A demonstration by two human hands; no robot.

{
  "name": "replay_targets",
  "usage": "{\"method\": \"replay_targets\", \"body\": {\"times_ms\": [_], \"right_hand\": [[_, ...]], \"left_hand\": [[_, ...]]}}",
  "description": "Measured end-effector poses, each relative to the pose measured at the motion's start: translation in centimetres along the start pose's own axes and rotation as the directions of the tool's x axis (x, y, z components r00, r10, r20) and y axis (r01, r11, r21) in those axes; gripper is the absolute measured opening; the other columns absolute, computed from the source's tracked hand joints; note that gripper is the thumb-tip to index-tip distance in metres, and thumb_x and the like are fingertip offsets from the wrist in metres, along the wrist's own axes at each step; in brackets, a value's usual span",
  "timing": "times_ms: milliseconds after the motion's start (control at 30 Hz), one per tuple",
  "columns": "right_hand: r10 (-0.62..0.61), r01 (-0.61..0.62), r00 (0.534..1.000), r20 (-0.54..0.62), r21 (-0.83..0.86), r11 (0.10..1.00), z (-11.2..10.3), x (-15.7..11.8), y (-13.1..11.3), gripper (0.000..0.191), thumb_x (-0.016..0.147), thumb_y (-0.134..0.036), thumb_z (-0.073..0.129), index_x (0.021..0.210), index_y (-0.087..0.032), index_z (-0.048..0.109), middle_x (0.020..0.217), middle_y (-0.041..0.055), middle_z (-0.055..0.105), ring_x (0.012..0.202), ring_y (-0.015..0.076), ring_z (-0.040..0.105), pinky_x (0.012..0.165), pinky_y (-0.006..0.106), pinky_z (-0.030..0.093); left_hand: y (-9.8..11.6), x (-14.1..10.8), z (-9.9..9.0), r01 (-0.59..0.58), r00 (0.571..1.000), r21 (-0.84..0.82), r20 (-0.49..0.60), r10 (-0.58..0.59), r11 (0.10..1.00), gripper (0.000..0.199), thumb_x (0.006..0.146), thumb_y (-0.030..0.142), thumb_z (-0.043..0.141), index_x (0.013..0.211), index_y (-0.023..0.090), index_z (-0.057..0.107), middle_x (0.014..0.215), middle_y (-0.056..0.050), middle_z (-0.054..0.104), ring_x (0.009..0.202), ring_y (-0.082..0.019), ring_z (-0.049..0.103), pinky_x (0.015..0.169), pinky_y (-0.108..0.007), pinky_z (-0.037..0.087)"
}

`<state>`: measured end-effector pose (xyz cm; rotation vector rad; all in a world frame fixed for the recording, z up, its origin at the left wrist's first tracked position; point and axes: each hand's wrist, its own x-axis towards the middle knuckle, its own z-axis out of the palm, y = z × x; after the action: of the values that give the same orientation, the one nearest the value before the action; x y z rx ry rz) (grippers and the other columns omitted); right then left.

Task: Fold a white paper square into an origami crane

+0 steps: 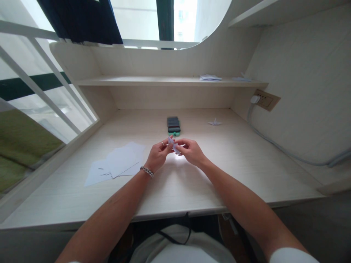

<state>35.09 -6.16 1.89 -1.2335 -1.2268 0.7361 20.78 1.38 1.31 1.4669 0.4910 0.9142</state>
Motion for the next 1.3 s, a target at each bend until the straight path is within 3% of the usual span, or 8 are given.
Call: {"method": "replay_targets", "body": {"times_ms": [267, 400, 533, 700, 867, 1033, 1300], "right_hand": [[-0.027, 0.028, 1.0, 0.013, -0.071, 0.997, -0.1, -0.1, 0.4, 0.033, 0.078, -0.04, 0.07, 0.101, -0.017, 0.07, 0.096, 0.0083, 0.073, 0.069, 0.0158, 0.069, 0.062, 0.029, 0.057], [-0.035, 0.026, 0.998, -0.05, -0.172, 0.985, 0.0, 0.0, 0.4, 0.02, 0.085, -0.028, 0.058, 0.098, -0.019, 0.071, 0.09, 0.0055, 0.073, 0.07, 0.0162, 0.068, 0.063, 0.028, 0.055], [-0.104, 0.059, 0.987, -0.124, -0.325, 0.944, 0.2, -0.1, 0.5, 0.02, 0.08, -0.018, 0.056, 0.092, -0.022, 0.07, 0.088, 0.0026, 0.073, 0.076, 0.0174, 0.067, 0.069, 0.029, 0.054], [-0.097, 0.055, 0.986, -0.139, -0.274, 0.96, 0.3, -0.2, 0.7, 0.016, 0.078, -0.019, 0.057, 0.09, -0.021, 0.069, 0.081, 0.0019, 0.071, 0.069, 0.0165, 0.065, 0.066, 0.028, 0.053], [-0.198, 0.143, 0.962, -0.186, -0.274, 0.951, 0.1, -0.3, 0.0, 0.015, 0.082, -0.024, 0.057, 0.089, -0.019, 0.07, 0.085, 0.0049, 0.071, 0.075, 0.0177, 0.065, 0.071, 0.03, 0.052], [-0.322, 0.26, 0.934, -0.156, -0.321, 0.911, 0.3, -0.6, -0.5, 0.02, 0.079, -0.015, 0.057, 0.092, -0.021, 0.071, 0.095, 0.0054, 0.071, 0.086, 0.0189, 0.064, 0.075, 0.03, 0.051], [-0.331, 0.277, 0.933, -0.143, -0.303, 0.912, 0.2, -0.7, -0.6, 0.028, 0.074, -0.007, 0.054, 0.091, -0.02, 0.072, 0.089, 0.0044, 0.07, 0.083, 0.0185, 0.063, 0.074, 0.029, 0.049]], "left_hand": [[-0.3, -0.1, -0.2, -0.089, 0.996, 0.227, 0.035, 0.083, 0.97, 0.052, 0.082, 0.055, 0.064, 0.117, 0.017, 0.069, 0.11, -0.007, 0.072, 0.096, -0.023, 0.067, 0.086, -0.035, 0.056], [-0.5, -0.2, -0.1, -0.108, 0.993, 0.313, -0.001, 0.114, 0.944, 0.053, 0.083, 0.05, 0.064, 0.126, 0.018, 0.064, 0.109, -0.008, 0.072, 0.087, -0.02, 0.068, 0.082, -0.033, 0.055], [-0.1, -0.6, 0.5, -0.124, 0.991, 0.372, -0.007, 0.136, 0.92, 0.048, 0.081, 0.044, 0.068, 0.122, 0.018, 0.068, 0.102, -0.008, 0.074, 0.085, -0.022, 0.069, 0.08, -0.032, 0.055], [0.4, -0.8, 1.0, -0.09, 0.995, 0.159, 0.05, 0.083, 0.983, 0.055, 0.076, 0.041, 0.075, 0.124, 0.017, 0.066, 0.109, -0.011, 0.073, 0.096, -0.026, 0.07, 0.088, -0.037, 0.054], [0.3, -0.2, 0.4, 0.069, 0.995, -0.18, -0.064, -0.081, 0.981, 0.045, 0.076, 0.044, 0.074, 0.11, 0.015, 0.069, 0.11, -0.013, 0.071, 0.09, -0.02, 0.07, 0.087, -0.039, 0.055], [0.4, -0.1, 0.0, 0.165, 0.986, -0.215, 0.018, -0.165, 0.963, 0.037, 0.073, 0.043, 0.078, 0.096, 0.013, 0.073, 0.091, -0.009, 0.073, 0.083, -0.017, 0.068, 0.083, -0.035, 0.054], [0.7, -0.3, 0.2, 0.178, 0.984, -0.263, 0.026, -0.178, 0.948, 0.034, 0.062, 0.032, 0.087, 0.089, 0.014, 0.076, 0.085, -0.007, 0.074, 0.075, -0.014, 0.066, 0.079, -0.031, 0.052]]}}
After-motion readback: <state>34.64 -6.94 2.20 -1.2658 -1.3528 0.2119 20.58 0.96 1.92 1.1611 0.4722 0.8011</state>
